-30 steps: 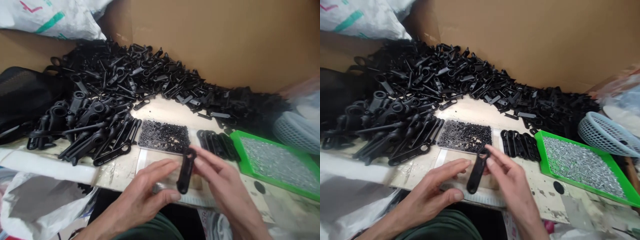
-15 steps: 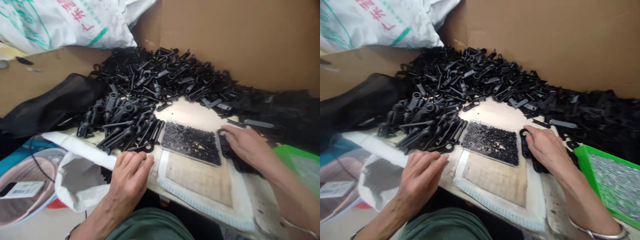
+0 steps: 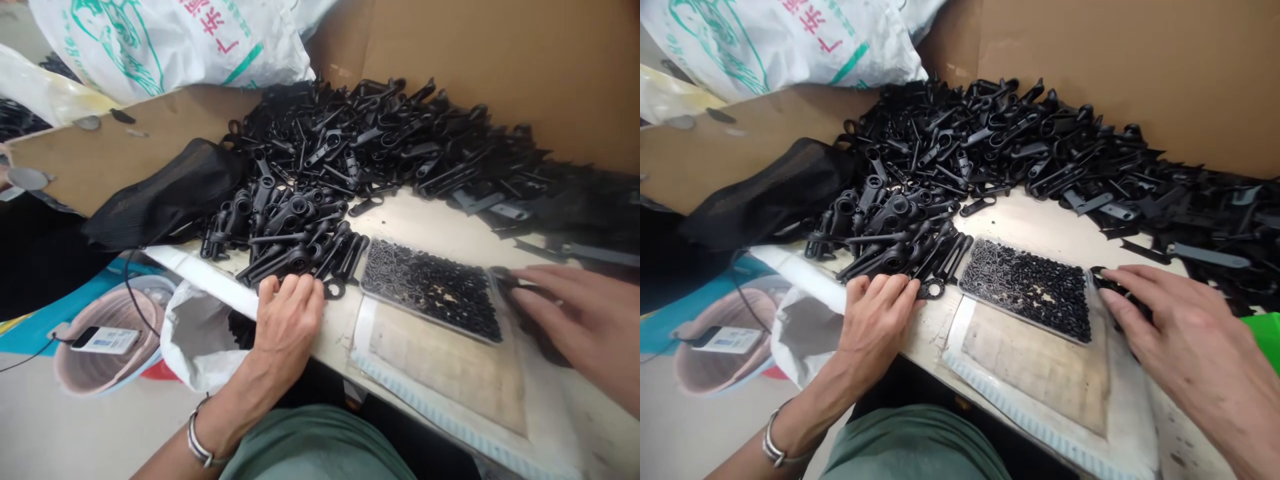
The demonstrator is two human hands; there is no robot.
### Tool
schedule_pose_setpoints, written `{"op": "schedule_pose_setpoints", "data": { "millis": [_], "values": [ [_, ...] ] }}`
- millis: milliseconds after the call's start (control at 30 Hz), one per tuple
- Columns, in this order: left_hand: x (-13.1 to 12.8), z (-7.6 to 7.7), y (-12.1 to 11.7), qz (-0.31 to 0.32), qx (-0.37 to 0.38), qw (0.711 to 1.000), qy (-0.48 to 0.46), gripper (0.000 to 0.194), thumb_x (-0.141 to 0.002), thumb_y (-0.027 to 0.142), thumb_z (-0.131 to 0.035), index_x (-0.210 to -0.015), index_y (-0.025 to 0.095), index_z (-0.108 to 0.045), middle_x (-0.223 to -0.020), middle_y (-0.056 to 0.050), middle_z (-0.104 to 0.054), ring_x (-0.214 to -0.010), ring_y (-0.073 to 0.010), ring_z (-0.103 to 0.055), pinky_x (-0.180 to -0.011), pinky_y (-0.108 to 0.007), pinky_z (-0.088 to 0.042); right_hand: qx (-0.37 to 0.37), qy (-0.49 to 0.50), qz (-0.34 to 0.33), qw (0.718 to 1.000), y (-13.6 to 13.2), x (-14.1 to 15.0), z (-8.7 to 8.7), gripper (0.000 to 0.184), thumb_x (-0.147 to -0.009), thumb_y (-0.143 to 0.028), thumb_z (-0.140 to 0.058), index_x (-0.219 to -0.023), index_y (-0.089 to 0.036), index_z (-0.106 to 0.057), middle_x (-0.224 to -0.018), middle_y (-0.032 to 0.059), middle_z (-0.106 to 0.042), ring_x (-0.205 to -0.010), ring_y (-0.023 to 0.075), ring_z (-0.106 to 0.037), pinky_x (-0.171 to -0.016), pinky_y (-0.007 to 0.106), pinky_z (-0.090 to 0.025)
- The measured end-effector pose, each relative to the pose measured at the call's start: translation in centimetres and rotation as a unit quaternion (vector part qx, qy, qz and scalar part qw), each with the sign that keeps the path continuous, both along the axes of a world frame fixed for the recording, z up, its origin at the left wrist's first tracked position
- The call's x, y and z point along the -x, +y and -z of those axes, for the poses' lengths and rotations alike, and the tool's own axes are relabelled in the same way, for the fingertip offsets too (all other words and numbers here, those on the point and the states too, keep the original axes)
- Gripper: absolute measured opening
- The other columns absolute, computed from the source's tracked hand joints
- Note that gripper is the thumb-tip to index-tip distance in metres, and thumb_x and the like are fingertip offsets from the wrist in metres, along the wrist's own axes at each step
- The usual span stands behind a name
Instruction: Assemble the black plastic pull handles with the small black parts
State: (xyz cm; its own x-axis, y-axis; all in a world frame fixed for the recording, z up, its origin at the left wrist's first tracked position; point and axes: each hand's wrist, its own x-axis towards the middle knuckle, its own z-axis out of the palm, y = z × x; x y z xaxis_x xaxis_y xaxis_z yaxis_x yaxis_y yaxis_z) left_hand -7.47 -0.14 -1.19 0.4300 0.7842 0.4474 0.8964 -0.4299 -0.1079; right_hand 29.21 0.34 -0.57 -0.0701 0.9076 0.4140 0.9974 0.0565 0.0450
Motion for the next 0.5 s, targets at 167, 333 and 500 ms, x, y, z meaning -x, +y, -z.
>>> {"op": "schedule_pose_setpoints", "data": {
  "millis": [167,333,500],
  "values": [
    [0.6,-0.4,-0.5,0.024,0.033,0.999,-0.027,0.010,-0.094,0.013,-0.057,-0.100,0.016,-0.064,-0.095,-0.008,-0.068,-0.085,-0.0227,-0.057,-0.079,-0.040,-0.033,-0.010,0.059,-0.084,0.995,-1.4,4.2,-1.6,0.042,-0.095,-0.050,-0.043,-0.102,-0.021,-0.073,-0.107,0.0101,-0.076,-0.100,0.0292,-0.070,-0.090,0.041,-0.052],
    [-0.8,-0.8,-1.5,0.096,0.087,0.989,-0.077,0.018,-0.097,0.007,-0.047,-0.091,0.016,-0.061,-0.107,-0.009,-0.067,-0.101,-0.0227,-0.056,-0.085,-0.041,-0.031,0.082,0.076,-0.089,0.990,-0.7,5.8,-1.5,0.041,-0.095,-0.046,-0.045,-0.094,-0.021,-0.077,-0.096,0.0072,-0.078,-0.084,0.0238,-0.072,-0.077,0.036,-0.055],
    [-1.1,-1.0,-1.2,0.115,0.123,0.984,-0.054,0.015,-0.098,0.009,-0.046,-0.104,0.015,-0.058,-0.113,-0.008,-0.066,-0.101,-0.0219,-0.054,-0.083,-0.042,-0.029,0.088,0.032,-0.073,0.993,0.3,5.6,0.0,0.058,-0.096,-0.058,-0.030,-0.098,-0.022,-0.076,-0.100,0.0080,-0.077,-0.090,0.0289,-0.070,-0.075,0.042,-0.055]
  ]
}}
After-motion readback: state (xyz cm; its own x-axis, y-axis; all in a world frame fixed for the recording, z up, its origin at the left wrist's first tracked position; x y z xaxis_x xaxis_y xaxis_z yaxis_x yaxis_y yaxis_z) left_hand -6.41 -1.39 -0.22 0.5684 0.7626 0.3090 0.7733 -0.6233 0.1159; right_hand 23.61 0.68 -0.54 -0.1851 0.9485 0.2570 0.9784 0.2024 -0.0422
